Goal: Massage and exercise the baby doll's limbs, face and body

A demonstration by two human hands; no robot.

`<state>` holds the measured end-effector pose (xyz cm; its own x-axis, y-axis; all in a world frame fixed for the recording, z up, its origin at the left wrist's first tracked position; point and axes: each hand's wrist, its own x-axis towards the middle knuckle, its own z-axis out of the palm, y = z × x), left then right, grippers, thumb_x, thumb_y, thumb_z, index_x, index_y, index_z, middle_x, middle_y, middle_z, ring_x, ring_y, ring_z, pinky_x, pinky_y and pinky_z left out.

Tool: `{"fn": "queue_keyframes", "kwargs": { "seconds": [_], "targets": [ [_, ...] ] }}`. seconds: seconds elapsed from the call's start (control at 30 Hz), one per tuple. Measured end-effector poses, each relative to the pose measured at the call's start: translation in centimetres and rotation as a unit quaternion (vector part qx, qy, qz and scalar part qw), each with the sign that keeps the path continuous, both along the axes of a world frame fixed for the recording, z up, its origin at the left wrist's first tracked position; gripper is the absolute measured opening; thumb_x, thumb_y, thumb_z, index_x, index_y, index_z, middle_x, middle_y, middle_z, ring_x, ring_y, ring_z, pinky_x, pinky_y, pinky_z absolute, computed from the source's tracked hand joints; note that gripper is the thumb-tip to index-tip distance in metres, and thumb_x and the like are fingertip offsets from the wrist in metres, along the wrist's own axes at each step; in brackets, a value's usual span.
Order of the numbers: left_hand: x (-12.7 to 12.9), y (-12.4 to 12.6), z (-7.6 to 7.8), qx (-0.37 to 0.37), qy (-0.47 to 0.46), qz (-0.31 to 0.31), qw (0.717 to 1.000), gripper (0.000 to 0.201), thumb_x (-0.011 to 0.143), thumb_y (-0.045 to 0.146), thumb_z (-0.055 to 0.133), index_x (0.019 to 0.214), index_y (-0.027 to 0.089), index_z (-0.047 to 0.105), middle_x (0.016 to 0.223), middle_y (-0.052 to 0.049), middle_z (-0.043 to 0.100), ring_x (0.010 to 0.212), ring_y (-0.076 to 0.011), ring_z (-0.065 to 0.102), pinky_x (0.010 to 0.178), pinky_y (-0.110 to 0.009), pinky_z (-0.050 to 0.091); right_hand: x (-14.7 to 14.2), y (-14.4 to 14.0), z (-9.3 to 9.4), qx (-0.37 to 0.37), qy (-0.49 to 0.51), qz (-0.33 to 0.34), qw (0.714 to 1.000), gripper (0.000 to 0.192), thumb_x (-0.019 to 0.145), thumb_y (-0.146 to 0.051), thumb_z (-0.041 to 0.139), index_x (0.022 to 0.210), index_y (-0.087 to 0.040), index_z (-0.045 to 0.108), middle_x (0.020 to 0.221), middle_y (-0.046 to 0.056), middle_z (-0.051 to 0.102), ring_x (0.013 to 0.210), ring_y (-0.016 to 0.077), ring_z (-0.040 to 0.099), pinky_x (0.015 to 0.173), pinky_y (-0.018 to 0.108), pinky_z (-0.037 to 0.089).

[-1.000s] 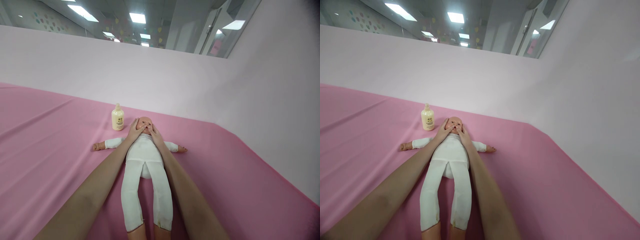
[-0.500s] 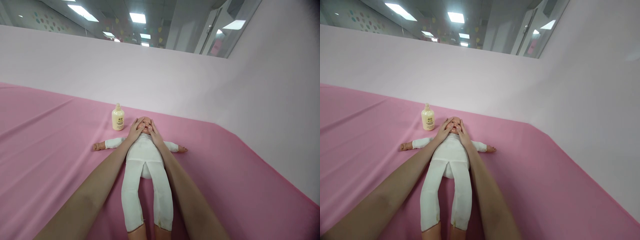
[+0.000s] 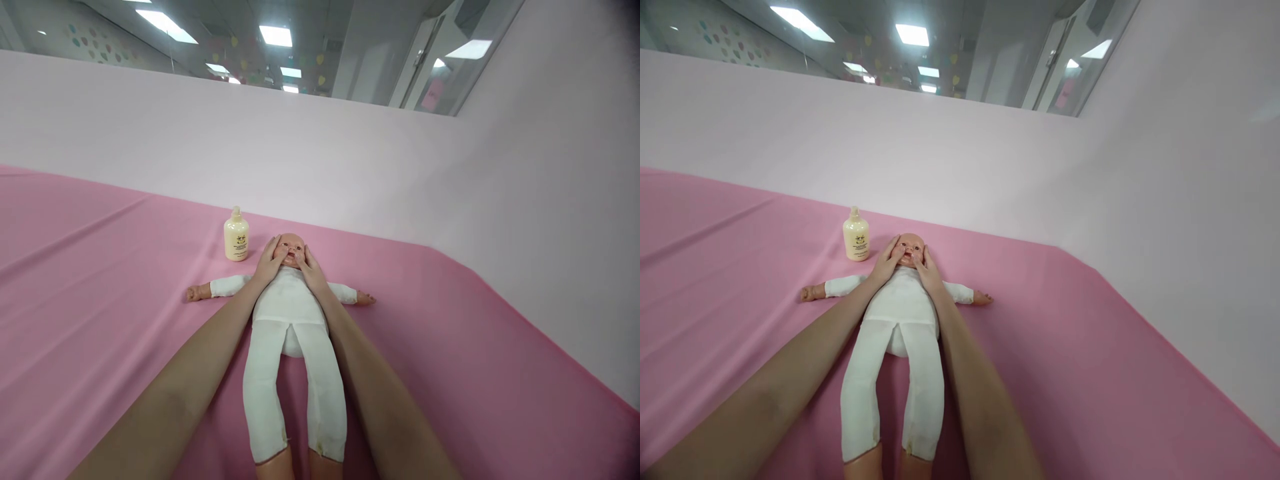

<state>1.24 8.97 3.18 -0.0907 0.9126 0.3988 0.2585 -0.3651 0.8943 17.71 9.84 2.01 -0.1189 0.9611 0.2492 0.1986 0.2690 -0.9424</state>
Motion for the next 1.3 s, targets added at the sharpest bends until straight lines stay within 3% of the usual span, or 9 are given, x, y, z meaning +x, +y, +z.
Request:
{"fn": "queue_keyframes", "kwargs": {
  "seconds": [0.23,0.4,0.57,0.73,0.83,1.07,1.3],
  "targets": [
    [-0.08,0.26,-0.19,0.021,-0.012,-0.004,1.000,0.053,0.096,0.040,0.050,0.147,0.023,0.051,0.159,-0.006,0.045,0.151,-0.0199,0.035,0.127,-0.037,0.023,0.01,-0.16,-0.03,0.028,0.002,0.009,1.000,0.102,0.081,-0.081,0.053,0.160,-0.021,0.030,0.165,0.004,0.029,0.155,0.0231,0.025,0.129,0.041,0.017],
    [-0.08,0.00,-0.04,0.012,-0.017,-0.015,1.000,0.054,0.097,0.041,0.049,0.148,0.023,0.049,0.160,-0.006,0.042,0.152,-0.0196,0.034,0.127,-0.036,0.023,0.08,-0.04,-0.15,0.028,-0.005,0.009,1.000,0.108,0.080,-0.087,0.047,0.160,-0.017,0.028,0.165,0.007,0.029,0.155,0.0233,0.026,0.129,0.041,0.017],
    [-0.09,-0.33,0.18,0.009,-0.010,-0.013,1.000,0.051,0.100,0.045,0.041,0.147,0.026,0.050,0.161,-0.003,0.043,0.153,-0.0174,0.030,0.128,-0.036,0.020,0.09,0.11,-0.22,0.037,0.005,0.001,0.999,0.104,0.081,-0.088,0.044,0.159,-0.020,0.033,0.164,0.005,0.031,0.155,0.0228,0.025,0.129,0.041,0.016],
    [-0.22,-0.37,0.28,0.017,-0.005,-0.014,1.000,0.055,0.103,0.043,0.029,0.148,0.019,0.049,0.161,-0.006,0.042,0.153,-0.0165,0.031,0.128,-0.034,0.020,0.16,0.19,-0.18,0.061,0.002,0.005,0.998,0.104,0.083,-0.089,0.038,0.156,-0.015,0.038,0.164,0.007,0.031,0.155,0.0228,0.024,0.130,0.040,0.016],
    [-0.44,-0.26,0.25,0.013,-0.009,-0.015,1.000,0.055,0.103,0.041,0.025,0.148,0.020,0.050,0.159,-0.005,0.045,0.150,-0.0159,0.036,0.127,-0.035,0.023,0.26,0.15,-0.19,0.056,0.008,-0.005,0.998,0.094,0.087,-0.084,0.038,0.155,-0.019,0.042,0.161,0.005,0.037,0.153,0.0234,0.030,0.128,0.042,0.020],
    [-0.72,-0.09,0.29,-0.020,-0.026,0.007,0.999,0.052,0.103,0.037,0.027,0.145,0.020,0.053,0.155,-0.003,0.050,0.146,-0.0160,0.043,0.126,-0.034,0.026,0.37,0.56,-0.49,0.059,0.019,-0.026,0.998,0.082,0.091,-0.077,0.041,0.151,-0.022,0.048,0.158,0.003,0.044,0.151,0.0224,0.035,0.128,0.042,0.022],
    [-0.24,-0.40,0.52,-0.026,-0.043,-0.001,0.999,0.054,0.100,0.041,0.042,0.147,0.018,0.051,0.159,-0.007,0.044,0.150,-0.0202,0.037,0.127,-0.036,0.024,0.25,0.35,-0.29,0.055,0.040,-0.013,0.998,0.089,0.087,-0.076,0.047,0.153,-0.016,0.044,0.160,0.009,0.040,0.152,0.0246,0.033,0.128,0.041,0.023]
  ]
}}
